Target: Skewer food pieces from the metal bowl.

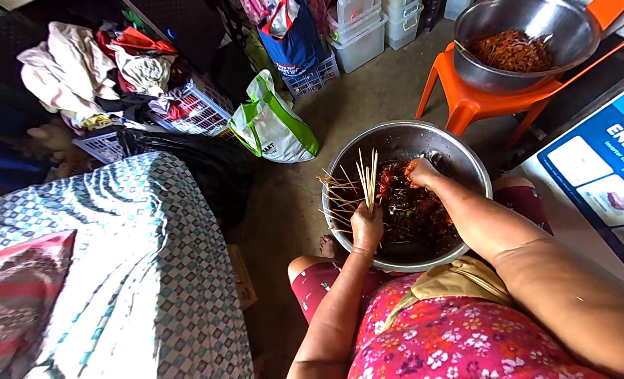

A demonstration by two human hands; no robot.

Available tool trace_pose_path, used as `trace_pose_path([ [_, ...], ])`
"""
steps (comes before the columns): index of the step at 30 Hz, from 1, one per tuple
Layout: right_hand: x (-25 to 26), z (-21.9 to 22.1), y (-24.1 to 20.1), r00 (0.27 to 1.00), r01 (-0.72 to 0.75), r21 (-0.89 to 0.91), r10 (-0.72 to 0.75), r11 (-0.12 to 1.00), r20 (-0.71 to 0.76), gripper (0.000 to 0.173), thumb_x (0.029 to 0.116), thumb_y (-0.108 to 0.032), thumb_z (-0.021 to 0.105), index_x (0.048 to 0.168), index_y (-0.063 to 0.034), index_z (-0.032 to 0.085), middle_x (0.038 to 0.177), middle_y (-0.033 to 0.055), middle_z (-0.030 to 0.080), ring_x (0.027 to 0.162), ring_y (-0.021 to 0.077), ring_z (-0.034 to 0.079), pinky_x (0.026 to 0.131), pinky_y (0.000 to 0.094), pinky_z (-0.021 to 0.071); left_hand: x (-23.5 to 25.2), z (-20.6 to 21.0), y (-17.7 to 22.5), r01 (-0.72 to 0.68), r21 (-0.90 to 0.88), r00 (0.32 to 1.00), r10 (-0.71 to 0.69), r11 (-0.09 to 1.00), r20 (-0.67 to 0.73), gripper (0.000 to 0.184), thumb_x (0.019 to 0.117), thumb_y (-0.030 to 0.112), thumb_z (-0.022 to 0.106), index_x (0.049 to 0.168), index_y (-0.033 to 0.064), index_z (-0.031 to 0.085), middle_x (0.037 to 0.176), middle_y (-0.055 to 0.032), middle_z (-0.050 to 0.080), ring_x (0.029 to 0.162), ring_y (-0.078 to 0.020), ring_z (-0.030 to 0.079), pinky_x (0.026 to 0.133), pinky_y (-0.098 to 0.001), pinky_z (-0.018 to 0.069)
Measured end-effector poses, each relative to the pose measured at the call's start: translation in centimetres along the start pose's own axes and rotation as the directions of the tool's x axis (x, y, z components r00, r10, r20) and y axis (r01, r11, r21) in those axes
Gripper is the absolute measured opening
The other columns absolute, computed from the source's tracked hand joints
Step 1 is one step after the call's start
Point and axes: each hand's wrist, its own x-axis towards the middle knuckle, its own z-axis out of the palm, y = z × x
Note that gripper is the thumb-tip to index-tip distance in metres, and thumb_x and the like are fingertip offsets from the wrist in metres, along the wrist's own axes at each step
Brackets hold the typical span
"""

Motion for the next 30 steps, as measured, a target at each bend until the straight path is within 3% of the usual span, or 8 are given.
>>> trace_pose_path([
  [4,-0.9,-0.8,-0.5,0.997,0.048,-0.332,-0.066,0.942,-0.042,0.029,0.0915,-0.008,0.067,0.117,0.0058,0.066,0.126,0.0307,0.063,0.122,0.0477,0.059,0.098,0.0700,0.0463,0.1,0.0,0.1,0.003,-0.002,1.000,-0.003,1.000,0.005,0.017,0.1004,0.015,0.060,0.101,0.0010,0.068,0.077,-0.0057,0.062,0.071,-0.0149,0.060,0.072,-0.0363,0.0510],
  [6,-1.1,-0.8,-0.5,0.995,0.095,-0.409,-0.102,0.907,0.005,0.028,0.0867,-0.008,0.073,0.111,0.0046,0.068,0.120,0.0299,0.065,0.118,0.0477,0.061,0.096,0.0707,0.0472,0.0,0.0,0.1,0.008,-0.003,1.000,-0.008,1.000,0.011,0.017,0.1008,0.015,0.060,0.101,0.0009,0.068,0.078,-0.0066,0.063,0.072,-0.0157,0.061,0.073,-0.0369,0.0516],
  [8,-1.5,-0.7,-0.5,0.981,0.176,-0.514,-0.108,0.840,0.159,0.026,0.0835,-0.008,0.079,0.105,0.0049,0.071,0.110,0.0284,0.068,0.110,0.0464,0.064,0.093,0.0690,0.0488,0.0,0.0,0.1,0.007,0.001,1.000,-0.007,1.000,0.010,0.016,0.1005,0.015,0.061,0.101,0.0007,0.068,0.079,-0.0070,0.063,0.073,-0.0157,0.061,0.074,-0.0369,0.0517],
  [10,-3.0,-0.5,-1.1,0.940,0.255,-0.646,-0.027,0.719,0.341,0.032,0.0857,-0.010,0.080,0.112,0.0064,0.069,0.114,0.0286,0.067,0.114,0.0460,0.062,0.096,0.0679,0.0470,0.0,-0.1,0.2,0.006,0.007,1.000,-0.006,1.000,0.013,0.016,0.1001,0.015,0.062,0.101,0.0007,0.068,0.078,-0.0071,0.063,0.072,-0.0161,0.061,0.074,-0.0376,0.0515],
  [13,-5.0,0.4,-2.3,0.921,0.279,-0.764,0.064,0.581,0.384,0.042,0.0883,-0.007,0.075,0.127,0.0049,0.063,0.127,0.0281,0.063,0.124,0.0457,0.059,0.099,0.0681,0.0457,0.0,0.0,0.2,0.006,0.015,1.000,-0.006,1.000,0.023,0.015,0.1000,0.014,0.061,0.101,0.0011,0.068,0.077,-0.0061,0.063,0.072,-0.0161,0.060,0.073,-0.0380,0.0511],
  [20,-1.4,-0.4,-0.4,0.964,0.248,-0.651,-0.118,0.717,0.238,0.020,0.0928,-0.009,0.068,0.106,0.0054,0.071,0.114,0.0278,0.068,0.113,0.0449,0.064,0.094,0.0660,0.0498,0.0,-0.1,-0.1,0.006,0.002,1.000,-0.006,1.000,0.004,0.015,0.0998,0.015,0.061,0.100,0.0018,0.068,0.077,-0.0062,0.063,0.071,-0.0157,0.061,0.072,-0.0376,0.0516],
  [25,-2.7,0.4,-0.3,0.921,0.313,-0.682,-0.036,0.661,0.387,0.028,0.0873,-0.008,0.077,0.112,0.0036,0.071,0.114,0.0268,0.068,0.113,0.0457,0.064,0.096,0.0678,0.0480,0.1,0.0,0.0,0.018,-0.011,1.000,-0.017,1.000,0.017,0.015,0.0998,0.015,0.061,0.101,0.0011,0.069,0.077,-0.0065,0.063,0.072,-0.0160,0.061,0.073,-0.0383,0.0517],
  [30,-3.1,1.1,-1.0,0.928,0.302,-0.688,-0.040,0.659,0.369,0.023,0.0896,-0.008,0.073,0.108,0.0049,0.070,0.115,0.0264,0.068,0.112,0.0435,0.065,0.095,0.0649,0.0501,0.1,0.1,-0.1,0.017,-0.012,1.000,-0.016,1.000,0.018,0.015,0.0998,0.015,0.061,0.099,0.0020,0.068,0.076,-0.0055,0.062,0.071,-0.0154,0.060,0.072,-0.0372,0.0513],
])
